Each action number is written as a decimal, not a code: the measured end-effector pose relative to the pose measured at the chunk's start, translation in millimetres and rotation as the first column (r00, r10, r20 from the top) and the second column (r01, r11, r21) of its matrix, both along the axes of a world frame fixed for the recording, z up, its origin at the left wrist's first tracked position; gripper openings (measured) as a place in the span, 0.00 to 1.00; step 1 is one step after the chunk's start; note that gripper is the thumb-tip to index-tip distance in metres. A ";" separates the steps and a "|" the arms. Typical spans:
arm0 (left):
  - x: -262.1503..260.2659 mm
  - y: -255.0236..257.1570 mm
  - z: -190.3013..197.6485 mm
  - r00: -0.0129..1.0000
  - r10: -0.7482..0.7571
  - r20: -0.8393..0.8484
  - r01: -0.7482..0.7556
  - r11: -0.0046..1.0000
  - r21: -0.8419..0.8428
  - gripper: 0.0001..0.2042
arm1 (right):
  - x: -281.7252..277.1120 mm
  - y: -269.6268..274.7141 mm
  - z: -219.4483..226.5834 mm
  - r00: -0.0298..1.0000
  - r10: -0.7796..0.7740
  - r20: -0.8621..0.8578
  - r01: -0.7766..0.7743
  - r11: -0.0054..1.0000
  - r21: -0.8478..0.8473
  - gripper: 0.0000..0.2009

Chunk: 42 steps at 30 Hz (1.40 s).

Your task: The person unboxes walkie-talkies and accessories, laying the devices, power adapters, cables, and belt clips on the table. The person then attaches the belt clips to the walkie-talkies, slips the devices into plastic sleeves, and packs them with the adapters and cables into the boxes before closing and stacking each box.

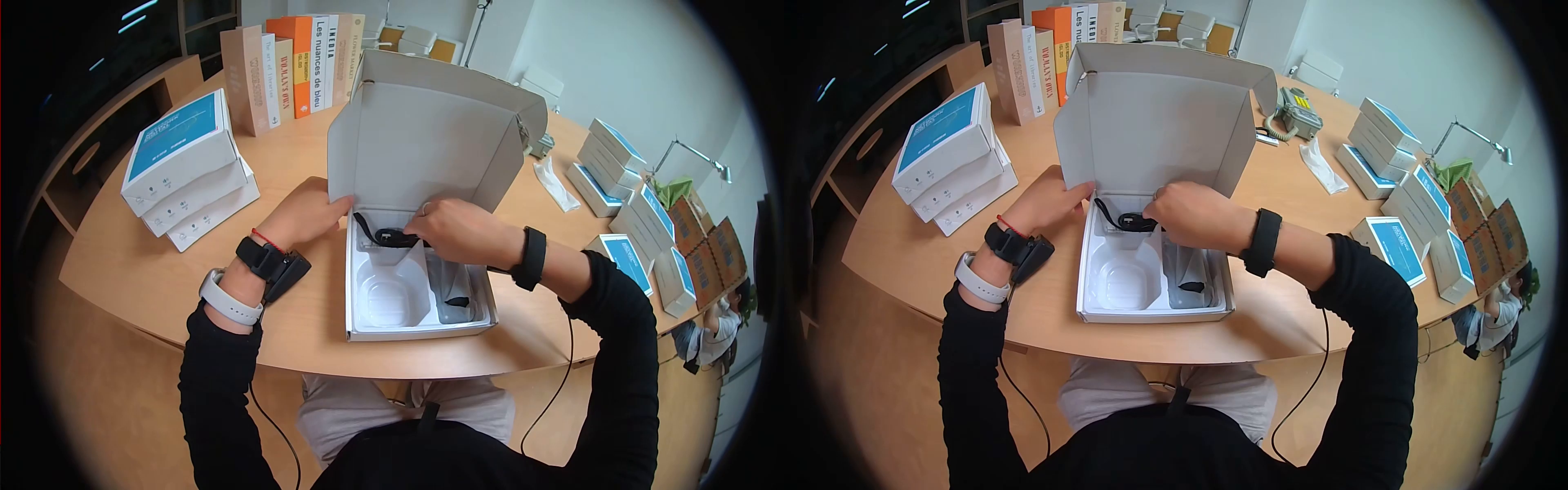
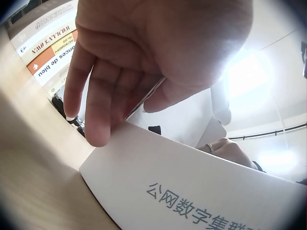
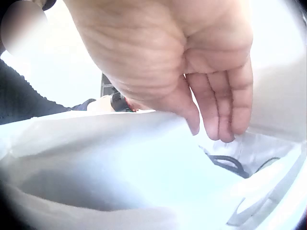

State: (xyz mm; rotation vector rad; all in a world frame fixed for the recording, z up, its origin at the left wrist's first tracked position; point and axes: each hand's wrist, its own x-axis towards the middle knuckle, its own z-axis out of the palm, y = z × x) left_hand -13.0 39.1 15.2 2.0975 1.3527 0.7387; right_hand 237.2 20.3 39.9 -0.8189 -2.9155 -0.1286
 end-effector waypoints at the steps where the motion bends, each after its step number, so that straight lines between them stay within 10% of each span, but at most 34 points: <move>1: 0.5 0.0 0.0 1.000 0.000 0.001 0.000 1.000 0.001 0.20 | -1.1 1.7 0.9 1.000 0.000 0.001 0.000 1.000 0.001 0.08; 7: 2.0 -2.0 0.5 0.999 0.021 0.036 -0.020 0.999 -0.025 0.20 | -35.3 2.7 3.9 0.994 -0.007 -0.113 -0.016 0.981 -0.195 0.08; 9: 0.3 -0.9 -1.0 1.000 0.001 0.027 -0.001 1.000 0.007 0.20 | -41.1 9.8 -6.7 0.989 0.072 0.127 -0.045 0.979 -0.201 0.10; 18: 0.6 -3.0 1.6 1.000 0.003 0.031 -0.002 1.000 -0.024 0.19 | -28.5 -11.5 3.7 0.973 0.119 0.197 -0.086 0.982 -0.166 0.15; 25: -1.0 -1.4 -3.0 0.999 -0.032 0.026 0.029 0.992 0.119 0.18 | 40.5 -35.6 69.2 0.996 0.052 -0.074 -0.072 0.951 -0.301 0.19; 30: -2.4 -3.0 -0.9 0.992 0.052 0.118 -0.041 0.995 -0.091 0.17 | 137.2 -12.9 79.1 0.914 -0.358 -0.191 0.064 0.592 -0.803 0.12; 32: -8.2 3.0 -6.9 0.987 0.023 0.161 -0.005 0.994 -0.108 0.15 | 151.1 16.7 62.4 0.735 -0.633 -0.244 0.297 0.624 -0.723 0.09; 38: -1.8 -1.2 -2.8 0.957 0.021 0.288 0.004 0.996 -0.086 0.09 | 151.6 137.5 0.2 0.725 -0.660 -0.199 0.666 0.744 -0.043 0.10; 42: 2.7 -3.5 -0.2 0.964 0.046 0.264 -0.031 0.998 -0.060 0.07 | 118.7 178.1 -3.3 0.680 -0.694 -0.236 0.692 0.714 -0.108 0.13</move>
